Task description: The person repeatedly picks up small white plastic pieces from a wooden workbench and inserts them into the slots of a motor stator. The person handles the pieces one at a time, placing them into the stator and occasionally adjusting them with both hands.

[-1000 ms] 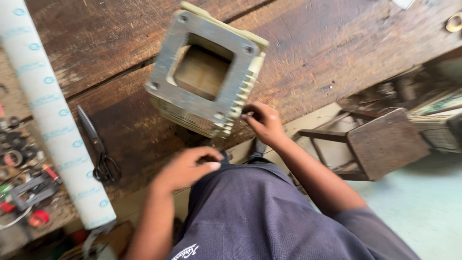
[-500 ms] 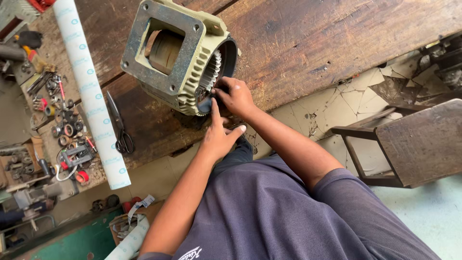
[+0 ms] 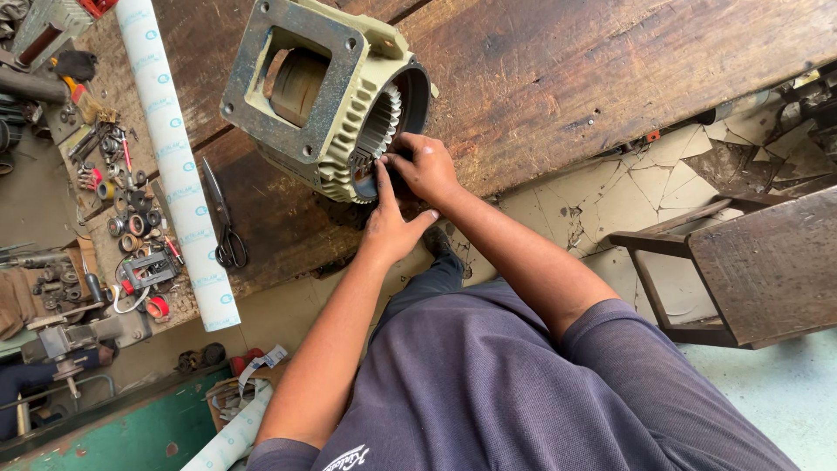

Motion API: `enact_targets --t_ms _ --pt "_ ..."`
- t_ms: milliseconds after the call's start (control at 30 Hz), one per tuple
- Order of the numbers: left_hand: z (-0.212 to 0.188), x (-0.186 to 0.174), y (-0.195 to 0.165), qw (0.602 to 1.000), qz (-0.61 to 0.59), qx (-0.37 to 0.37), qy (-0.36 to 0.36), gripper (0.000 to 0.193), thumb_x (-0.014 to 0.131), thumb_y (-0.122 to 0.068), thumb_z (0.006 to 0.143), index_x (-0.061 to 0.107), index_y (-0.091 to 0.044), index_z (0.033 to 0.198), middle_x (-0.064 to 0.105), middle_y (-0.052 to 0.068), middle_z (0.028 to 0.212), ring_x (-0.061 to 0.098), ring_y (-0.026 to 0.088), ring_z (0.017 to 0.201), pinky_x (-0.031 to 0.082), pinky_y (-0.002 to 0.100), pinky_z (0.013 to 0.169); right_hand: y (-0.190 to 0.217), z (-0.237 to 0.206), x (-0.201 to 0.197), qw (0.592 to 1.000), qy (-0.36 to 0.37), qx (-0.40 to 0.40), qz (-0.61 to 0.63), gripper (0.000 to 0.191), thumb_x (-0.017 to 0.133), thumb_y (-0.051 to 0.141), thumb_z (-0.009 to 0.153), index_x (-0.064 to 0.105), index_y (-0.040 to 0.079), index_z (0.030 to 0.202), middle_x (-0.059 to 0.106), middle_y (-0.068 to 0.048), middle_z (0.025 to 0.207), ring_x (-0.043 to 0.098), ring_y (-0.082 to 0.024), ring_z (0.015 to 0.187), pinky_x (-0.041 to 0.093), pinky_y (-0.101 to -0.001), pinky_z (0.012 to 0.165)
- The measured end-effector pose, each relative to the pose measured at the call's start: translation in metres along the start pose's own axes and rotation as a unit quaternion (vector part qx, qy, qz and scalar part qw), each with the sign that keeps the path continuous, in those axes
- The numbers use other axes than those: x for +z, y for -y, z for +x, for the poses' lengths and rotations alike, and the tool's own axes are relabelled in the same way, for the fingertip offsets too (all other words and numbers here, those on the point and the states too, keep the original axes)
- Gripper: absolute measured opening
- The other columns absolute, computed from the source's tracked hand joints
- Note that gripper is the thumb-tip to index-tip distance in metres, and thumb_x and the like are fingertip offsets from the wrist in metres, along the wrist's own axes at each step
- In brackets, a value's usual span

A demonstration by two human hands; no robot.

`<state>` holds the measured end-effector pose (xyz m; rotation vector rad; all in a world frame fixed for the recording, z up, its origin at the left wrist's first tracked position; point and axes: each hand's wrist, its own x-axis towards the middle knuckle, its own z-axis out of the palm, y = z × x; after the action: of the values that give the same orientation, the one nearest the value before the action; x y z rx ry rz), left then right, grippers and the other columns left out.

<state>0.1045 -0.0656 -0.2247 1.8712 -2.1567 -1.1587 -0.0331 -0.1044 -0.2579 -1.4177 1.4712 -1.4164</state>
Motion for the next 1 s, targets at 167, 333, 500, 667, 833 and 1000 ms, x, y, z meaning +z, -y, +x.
enact_targets --t_ms 167,333,500,667,833,1000 --pt "-0.002 -0.002 0.000 1.000 0.015 0.015 -0.001 0.129 0.083 -0.038 0.082 -0.018 -0.017 0.161 0.062 0.026 0.136 0.063 0.042 0.123 0.049 0.048 0.105 -0.011 -0.002 0.006 1.000 0.003 0.013 0.004 0.023 0.078 0.023 0.087 0.073 0.002 0.094 0.075 -0.018 0.089 0.073 -0.037 0.082 0.057 -0.0442 0.071" --pt "-0.003 -0.003 -0.001 1.000 -0.001 0.002 0.015 0.128 0.079 -0.039 0.083 -0.020 -0.016 0.161 0.070 0.017 0.128 0.069 0.034 0.119 0.051 0.045 0.104 -0.020 -0.003 0.010 0.999 0.015 0.033 -0.004 0.023 0.078 0.024 0.087 0.074 0.002 0.094 0.076 -0.017 0.088 0.074 -0.035 0.080 0.058 -0.0432 0.070" --pt "-0.004 -0.005 -0.006 1.000 0.012 -0.006 0.019 0.127 0.079 -0.038 0.084 -0.020 -0.017 0.160 0.071 0.015 0.127 0.069 0.032 0.117 0.052 0.044 0.102 -0.027 -0.003 0.012 0.999 0.027 0.041 -0.012 0.023 0.078 0.024 0.088 0.074 0.002 0.094 0.076 -0.015 0.088 0.075 -0.031 0.077 0.058 -0.0419 0.069" --pt "-0.012 -0.010 -0.017 0.999 0.019 -0.027 0.030 0.127 0.079 -0.038 0.085 -0.020 -0.017 0.161 0.071 0.016 0.126 0.072 0.031 0.111 0.054 0.043 0.101 -0.036 -0.006 0.011 1.000 0.027 0.008 0.013 0.022 0.079 0.021 0.089 0.073 0.001 0.094 0.075 -0.017 0.087 0.073 -0.030 0.075 0.057 -0.0413 0.069" --pt "-0.041 -0.030 -0.017 0.994 -0.070 0.058 0.067 0.102 0.079 -0.028 0.084 0.015 -0.012 0.162 0.064 0.017 0.127 0.074 0.026 0.101 0.059 0.040 0.087 -0.016 -0.023 -0.016 0.999 0.032 -0.039 0.001 0.019 0.079 0.017 0.091 0.069 0.002 0.097 0.070 -0.016 0.086 0.070 -0.030 0.073 0.055 -0.0406 0.066" --pt "-0.065 -0.081 0.006 0.951 -0.197 0.206 0.121 0.040 0.076 -0.021 0.089 0.069 -0.002 0.124 0.075 0.012 0.114 0.074 0.022 0.098 0.060 0.035 0.086 0.068 -0.038 -0.055 0.972 0.135 -0.175 -0.083 0.015 0.078 0.012 0.088 0.068 0.010 0.098 0.067 -0.010 0.085 0.068 -0.030 0.077 0.054 -0.0410 0.067"
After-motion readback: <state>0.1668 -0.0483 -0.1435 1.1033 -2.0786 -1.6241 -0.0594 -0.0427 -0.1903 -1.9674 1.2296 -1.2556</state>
